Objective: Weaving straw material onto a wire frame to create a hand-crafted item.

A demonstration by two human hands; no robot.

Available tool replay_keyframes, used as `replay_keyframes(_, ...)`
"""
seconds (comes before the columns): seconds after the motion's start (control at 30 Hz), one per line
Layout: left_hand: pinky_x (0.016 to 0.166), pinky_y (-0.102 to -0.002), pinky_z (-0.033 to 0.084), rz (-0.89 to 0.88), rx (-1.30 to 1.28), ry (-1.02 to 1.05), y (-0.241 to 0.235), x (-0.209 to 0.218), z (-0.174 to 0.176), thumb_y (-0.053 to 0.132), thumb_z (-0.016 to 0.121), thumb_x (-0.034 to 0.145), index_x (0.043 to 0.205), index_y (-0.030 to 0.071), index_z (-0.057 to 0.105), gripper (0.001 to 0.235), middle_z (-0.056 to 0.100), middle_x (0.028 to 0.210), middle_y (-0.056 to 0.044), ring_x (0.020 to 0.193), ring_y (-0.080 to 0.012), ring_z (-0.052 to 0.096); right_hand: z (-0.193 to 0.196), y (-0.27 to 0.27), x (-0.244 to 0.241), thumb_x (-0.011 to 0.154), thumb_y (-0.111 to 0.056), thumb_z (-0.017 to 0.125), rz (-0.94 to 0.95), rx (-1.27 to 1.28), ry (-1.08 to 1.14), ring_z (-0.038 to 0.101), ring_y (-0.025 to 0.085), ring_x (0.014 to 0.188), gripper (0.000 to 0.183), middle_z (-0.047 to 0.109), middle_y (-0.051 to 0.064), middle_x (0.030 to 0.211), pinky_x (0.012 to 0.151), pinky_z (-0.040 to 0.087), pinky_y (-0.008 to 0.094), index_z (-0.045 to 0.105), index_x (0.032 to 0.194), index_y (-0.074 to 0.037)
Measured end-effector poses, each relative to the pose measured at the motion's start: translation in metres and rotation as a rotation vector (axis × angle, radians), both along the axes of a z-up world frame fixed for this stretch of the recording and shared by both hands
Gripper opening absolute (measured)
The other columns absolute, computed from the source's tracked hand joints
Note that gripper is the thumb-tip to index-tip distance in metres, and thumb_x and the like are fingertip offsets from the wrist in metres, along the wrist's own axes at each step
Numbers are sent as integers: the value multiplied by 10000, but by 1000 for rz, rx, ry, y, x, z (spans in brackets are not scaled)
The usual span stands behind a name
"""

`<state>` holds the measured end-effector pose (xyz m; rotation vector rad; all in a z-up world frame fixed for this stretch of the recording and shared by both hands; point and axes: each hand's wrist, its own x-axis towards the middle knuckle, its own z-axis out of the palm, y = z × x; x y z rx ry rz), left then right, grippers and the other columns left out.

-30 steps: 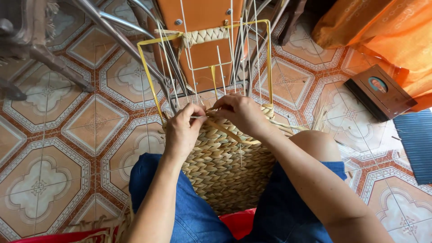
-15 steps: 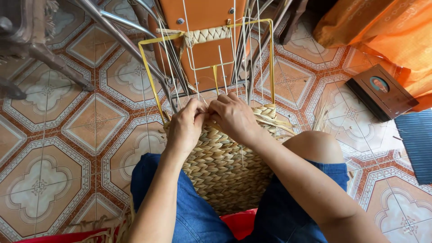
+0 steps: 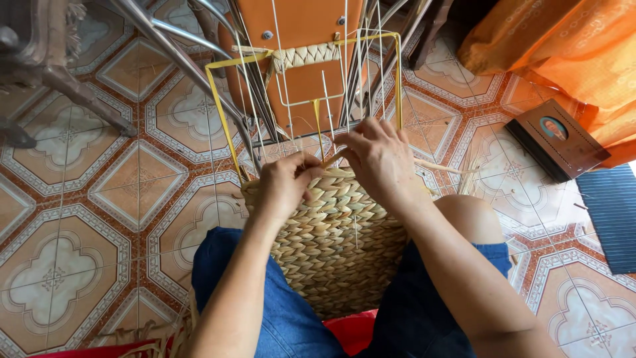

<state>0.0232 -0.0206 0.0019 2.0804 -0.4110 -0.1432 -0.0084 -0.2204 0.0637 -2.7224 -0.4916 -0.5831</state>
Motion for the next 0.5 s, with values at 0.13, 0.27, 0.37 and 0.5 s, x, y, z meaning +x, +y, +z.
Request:
replay_keyframes(0.13, 459, -280, 593, 176, 112, -18, -12, -9, 12, 157, 605, 1032, 1002, 51, 615, 110, 727, 720, -63, 562, -147, 736, 15, 15, -16, 952, -279, 750, -145, -9, -98, 657, 231, 741, 160, 722, 48, 816, 680, 505, 412, 763, 996, -126)
replay_keyframes(0.27, 530, -306, 602, 148, 0, -423, -13, -18, -3, 107, 656, 985, 959, 10, 627, 104, 749, 760, -95, 605, -181, 744, -39, 20, 5, 942, -224, 743, -47, 319, 131, 689, 164, 865, 210, 733, 32, 945, 772, 554, 346, 684, 1083, -80)
replay_keyframes(0.37, 545, -378, 580, 192, 8, -523, -16, -25, 3, 119, 695, 949, 930, 30, 642, 105, 749, 740, -133, 591, -238, 735, -51, 29, 17, 943, -112, 728, 146, 404, -279, 704, 206, 1019, 195, 737, 56, 1088, 908, 570, 367, 684, 1132, -97)
replay_keyframes(0.5, 564, -397, 572, 249, 31, -470, -15, -18, -9, 101, 688, 958, 919, 37, 631, 93, 740, 739, -144, 635, -273, 739, -52, 29, 14, 886, -69, 710, 156, 235, -161, 714, 286, 890, 198, 738, 73, 973, 821, 583, 405, 726, 1084, -66)
